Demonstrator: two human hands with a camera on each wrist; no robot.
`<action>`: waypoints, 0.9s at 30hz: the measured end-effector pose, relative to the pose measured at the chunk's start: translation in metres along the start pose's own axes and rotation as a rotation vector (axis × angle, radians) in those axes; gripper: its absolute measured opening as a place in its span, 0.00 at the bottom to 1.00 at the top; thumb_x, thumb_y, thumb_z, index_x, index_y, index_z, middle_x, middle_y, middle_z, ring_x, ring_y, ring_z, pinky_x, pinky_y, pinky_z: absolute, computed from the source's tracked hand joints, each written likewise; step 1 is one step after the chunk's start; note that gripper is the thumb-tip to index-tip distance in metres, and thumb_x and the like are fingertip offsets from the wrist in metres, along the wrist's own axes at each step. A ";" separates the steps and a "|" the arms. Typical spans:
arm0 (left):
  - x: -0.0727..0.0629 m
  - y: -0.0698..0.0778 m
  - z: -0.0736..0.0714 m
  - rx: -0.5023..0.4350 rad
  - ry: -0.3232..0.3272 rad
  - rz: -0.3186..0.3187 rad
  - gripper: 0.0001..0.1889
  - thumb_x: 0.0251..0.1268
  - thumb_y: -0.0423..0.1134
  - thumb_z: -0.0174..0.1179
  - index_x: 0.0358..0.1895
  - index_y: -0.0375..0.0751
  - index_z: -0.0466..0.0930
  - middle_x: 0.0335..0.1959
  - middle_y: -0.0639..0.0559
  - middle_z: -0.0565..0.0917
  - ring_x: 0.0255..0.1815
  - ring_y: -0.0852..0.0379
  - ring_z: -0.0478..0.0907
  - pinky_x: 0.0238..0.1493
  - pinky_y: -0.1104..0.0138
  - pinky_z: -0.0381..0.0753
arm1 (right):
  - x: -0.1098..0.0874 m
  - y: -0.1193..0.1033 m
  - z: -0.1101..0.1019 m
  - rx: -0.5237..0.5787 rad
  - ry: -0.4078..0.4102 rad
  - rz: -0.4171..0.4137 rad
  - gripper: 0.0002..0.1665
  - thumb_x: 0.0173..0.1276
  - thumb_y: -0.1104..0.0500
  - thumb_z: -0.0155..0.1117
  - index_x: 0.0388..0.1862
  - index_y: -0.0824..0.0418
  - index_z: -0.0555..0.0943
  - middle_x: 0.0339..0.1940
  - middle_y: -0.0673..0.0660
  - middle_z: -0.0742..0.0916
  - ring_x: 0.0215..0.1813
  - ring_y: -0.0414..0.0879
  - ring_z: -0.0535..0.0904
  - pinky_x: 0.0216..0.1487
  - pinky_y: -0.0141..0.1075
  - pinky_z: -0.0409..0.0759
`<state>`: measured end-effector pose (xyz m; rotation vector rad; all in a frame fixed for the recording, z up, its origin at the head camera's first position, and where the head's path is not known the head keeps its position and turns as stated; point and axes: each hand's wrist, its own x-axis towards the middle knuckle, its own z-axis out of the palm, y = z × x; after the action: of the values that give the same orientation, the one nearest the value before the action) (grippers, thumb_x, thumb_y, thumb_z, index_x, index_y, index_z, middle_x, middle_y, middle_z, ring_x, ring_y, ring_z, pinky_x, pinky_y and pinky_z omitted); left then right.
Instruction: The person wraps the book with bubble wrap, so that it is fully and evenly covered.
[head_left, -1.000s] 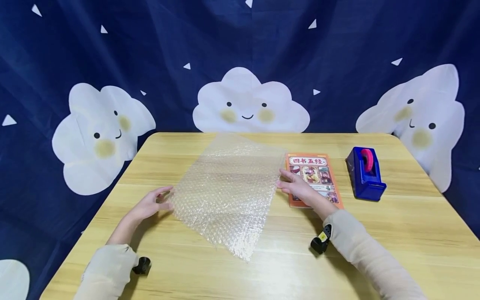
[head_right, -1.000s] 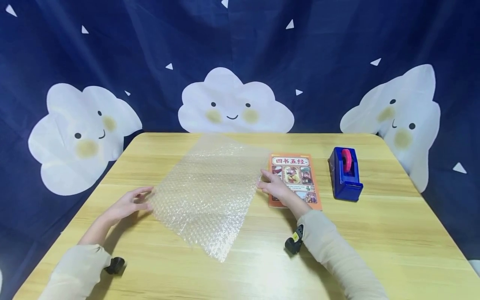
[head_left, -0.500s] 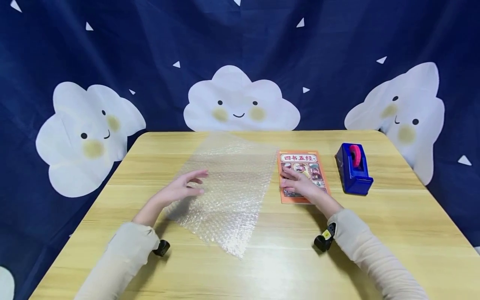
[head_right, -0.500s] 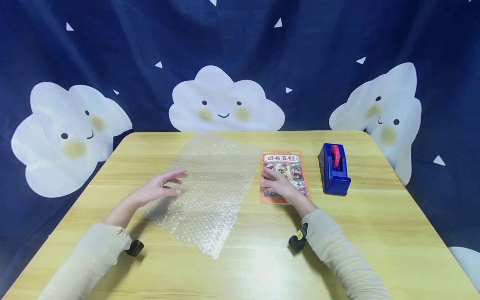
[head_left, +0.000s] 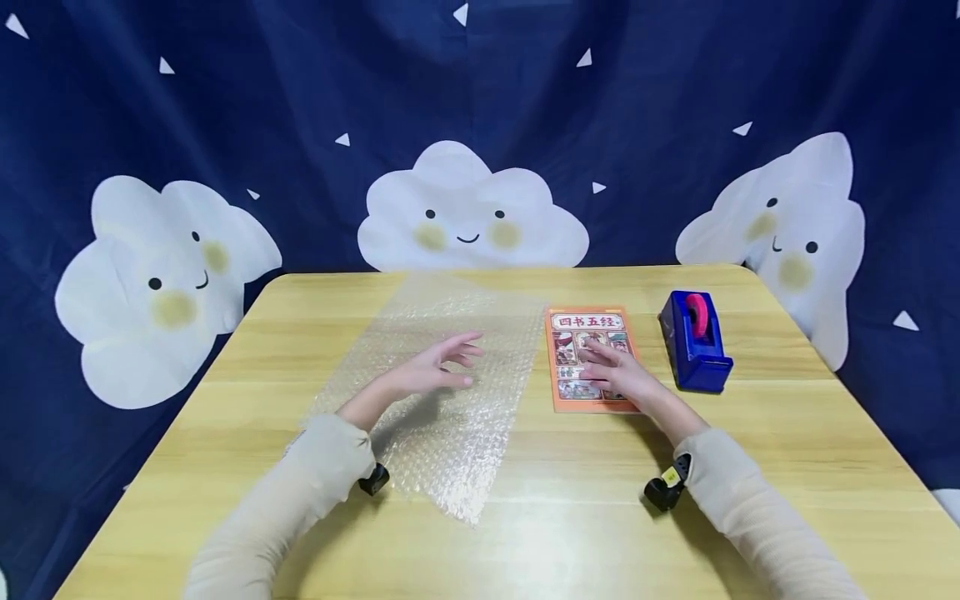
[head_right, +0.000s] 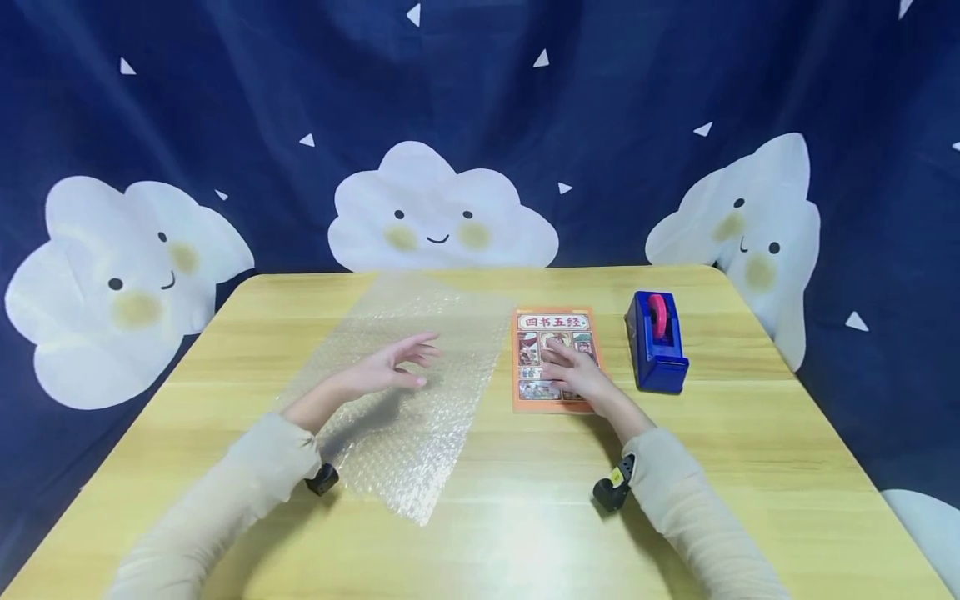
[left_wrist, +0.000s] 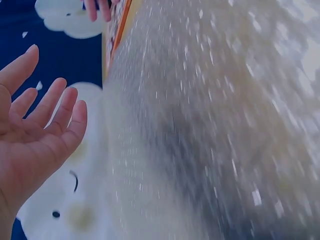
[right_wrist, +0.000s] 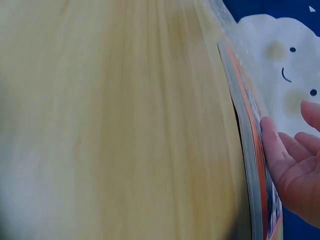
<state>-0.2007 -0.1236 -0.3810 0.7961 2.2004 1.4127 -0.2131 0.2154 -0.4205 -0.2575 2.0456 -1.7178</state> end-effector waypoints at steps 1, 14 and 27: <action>0.004 0.001 0.003 0.000 -0.011 0.006 0.39 0.59 0.28 0.57 0.71 0.36 0.46 0.65 0.34 0.62 0.62 0.34 0.61 0.59 0.49 0.66 | -0.001 0.000 -0.002 0.001 0.003 0.000 0.38 0.70 0.64 0.48 0.73 0.64 0.43 0.71 0.68 0.56 0.62 0.53 0.69 0.56 0.36 0.73; 0.045 0.005 0.035 -0.025 -0.117 -0.011 0.39 0.59 0.28 0.56 0.71 0.39 0.45 0.66 0.37 0.61 0.62 0.38 0.62 0.52 0.57 0.74 | -0.020 0.009 -0.027 0.038 0.048 -0.005 0.39 0.69 0.64 0.50 0.72 0.66 0.44 0.70 0.66 0.61 0.54 0.43 0.76 0.56 0.34 0.73; 0.068 0.004 0.060 -0.031 -0.172 -0.045 0.39 0.60 0.29 0.55 0.72 0.41 0.44 0.67 0.38 0.60 0.63 0.40 0.62 0.61 0.54 0.66 | -0.032 0.015 -0.041 -0.041 0.177 0.016 0.35 0.69 0.65 0.49 0.71 0.68 0.48 0.69 0.71 0.60 0.49 0.37 0.76 0.47 0.24 0.75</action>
<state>-0.2144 -0.0364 -0.4035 0.8204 2.0494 1.3032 -0.2015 0.2684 -0.4226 -0.1047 2.2032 -1.7453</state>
